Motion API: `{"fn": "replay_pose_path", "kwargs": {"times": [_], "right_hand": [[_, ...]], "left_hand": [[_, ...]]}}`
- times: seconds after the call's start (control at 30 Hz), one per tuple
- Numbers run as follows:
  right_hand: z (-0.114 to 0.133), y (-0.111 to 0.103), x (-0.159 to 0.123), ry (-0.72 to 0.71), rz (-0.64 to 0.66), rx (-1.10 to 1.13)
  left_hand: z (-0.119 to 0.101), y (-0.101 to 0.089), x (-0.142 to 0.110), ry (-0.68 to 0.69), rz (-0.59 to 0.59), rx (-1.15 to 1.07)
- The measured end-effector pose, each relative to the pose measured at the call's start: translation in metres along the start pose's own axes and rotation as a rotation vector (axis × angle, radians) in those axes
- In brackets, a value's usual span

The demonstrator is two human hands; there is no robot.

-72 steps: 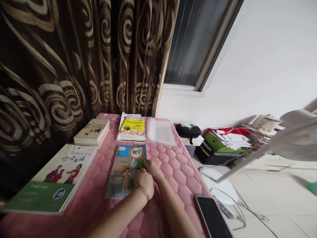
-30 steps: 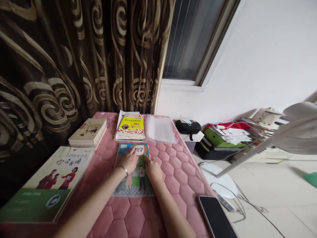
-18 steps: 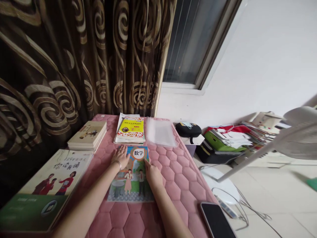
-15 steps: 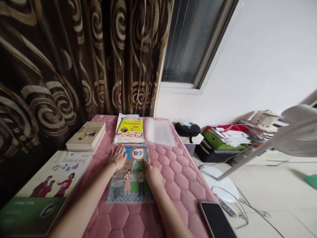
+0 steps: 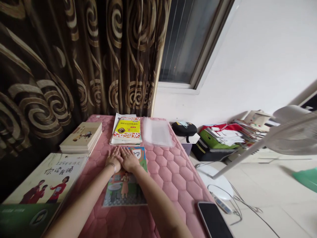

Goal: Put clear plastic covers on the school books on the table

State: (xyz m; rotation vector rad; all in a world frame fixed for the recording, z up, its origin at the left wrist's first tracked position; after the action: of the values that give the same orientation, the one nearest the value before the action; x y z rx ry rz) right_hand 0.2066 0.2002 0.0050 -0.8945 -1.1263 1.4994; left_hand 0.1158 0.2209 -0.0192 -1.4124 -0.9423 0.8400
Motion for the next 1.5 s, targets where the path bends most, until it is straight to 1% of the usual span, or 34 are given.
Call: {"fn": "replay_pose_path", "kwargs": {"times": [0.07, 0.13, 0.2, 0.27, 0.4, 0.47, 0.57, 0.63, 0.7, 0.77, 0.83, 0.9, 0.97, 1.07, 1.13, 1.17, 1.2, 1.27, 1.33, 1.4, 1.5], "right_hand": [[-0.022, 0.004, 0.002, 0.088, -0.018, -0.009], [-0.047, 0.002, -0.003, 0.197, -0.050, -0.032], [-0.066, -0.002, -0.009, 0.285, -0.074, -0.049], [-0.076, -0.004, -0.012, 0.332, -0.100, -0.054], [-0.078, 0.001, -0.012, 0.347, -0.116, -0.043], [-0.078, 0.004, -0.010, 0.349, -0.110, -0.042], [-0.078, 0.005, -0.009, 0.347, -0.101, -0.043], [-0.079, 0.005, -0.009, 0.342, -0.100, -0.045], [-0.078, 0.004, -0.010, 0.337, -0.096, -0.046], [-0.078, 0.005, -0.011, 0.339, -0.082, -0.043], [-0.078, 0.005, -0.011, 0.347, -0.063, -0.039], [-0.079, 0.004, -0.010, 0.350, -0.051, -0.043], [-0.079, 0.000, -0.009, 0.346, -0.043, -0.054], [-0.068, -0.009, -0.013, 0.353, -0.062, -0.091], [-0.047, -0.013, -0.025, 0.322, -0.116, -0.129], [-0.031, -0.012, -0.034, 0.272, -0.149, -0.145], [-0.013, -0.009, -0.045, 0.192, -0.178, -0.137], [0.018, 0.004, -0.072, 0.100, -0.148, -0.083], [0.035, 0.016, -0.099, 0.047, -0.113, -0.032], [0.032, 0.022, -0.122, 0.048, -0.105, -0.023], [0.000, 0.018, -0.147, 0.069, -0.098, -0.057]], "left_hand": [[-0.002, -0.003, -0.001, -0.019, -0.016, -0.006], [-0.004, -0.007, -0.002, -0.029, -0.038, -0.021], [-0.004, -0.008, -0.003, -0.034, -0.051, -0.035], [-0.003, -0.009, -0.003, -0.035, -0.051, -0.038], [-0.004, -0.014, -0.001, -0.033, -0.036, -0.020], [-0.015, -0.017, 0.000, -0.047, -0.037, -0.002], [-0.048, -0.013, -0.009, -0.029, -0.034, -0.011], [-0.073, -0.004, -0.026, 0.049, -0.031, -0.056], [-0.086, 0.002, -0.051, 0.142, -0.058, -0.074], [-0.084, 0.006, -0.080, 0.227, -0.067, -0.080], [-0.069, 0.004, -0.106, 0.270, -0.056, -0.071], [-0.052, -0.001, -0.125, 0.271, -0.044, -0.053], [-0.041, -0.007, -0.133, 0.250, -0.028, -0.037], [-0.039, -0.011, -0.135, 0.225, -0.001, -0.025], [-0.042, -0.011, -0.134, 0.220, 0.002, -0.020], [-0.043, -0.011, -0.133, 0.220, 0.001, -0.019], [-0.044, -0.010, -0.133, 0.224, 0.001, -0.019], [-0.044, -0.006, -0.134, 0.243, 0.018, -0.021], [-0.042, -0.004, -0.134, 0.250, 0.026, -0.020], [-0.040, -0.003, -0.133, 0.239, 0.003, -0.010], [-0.039, -0.006, -0.132, 0.234, -0.046, 0.008]]}}
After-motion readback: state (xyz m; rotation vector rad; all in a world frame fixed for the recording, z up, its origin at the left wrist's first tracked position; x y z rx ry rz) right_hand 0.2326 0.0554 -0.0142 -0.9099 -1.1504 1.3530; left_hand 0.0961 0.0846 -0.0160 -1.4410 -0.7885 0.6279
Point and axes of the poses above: each hand's wrist, its own x-axis towards the middle knuckle, its own y-axis out of the palm, z = x × y, the point moved 5 cm from there along x, towards the middle knuckle, and after that the axes turned 11 degrees about y, right-handed, at the moved point
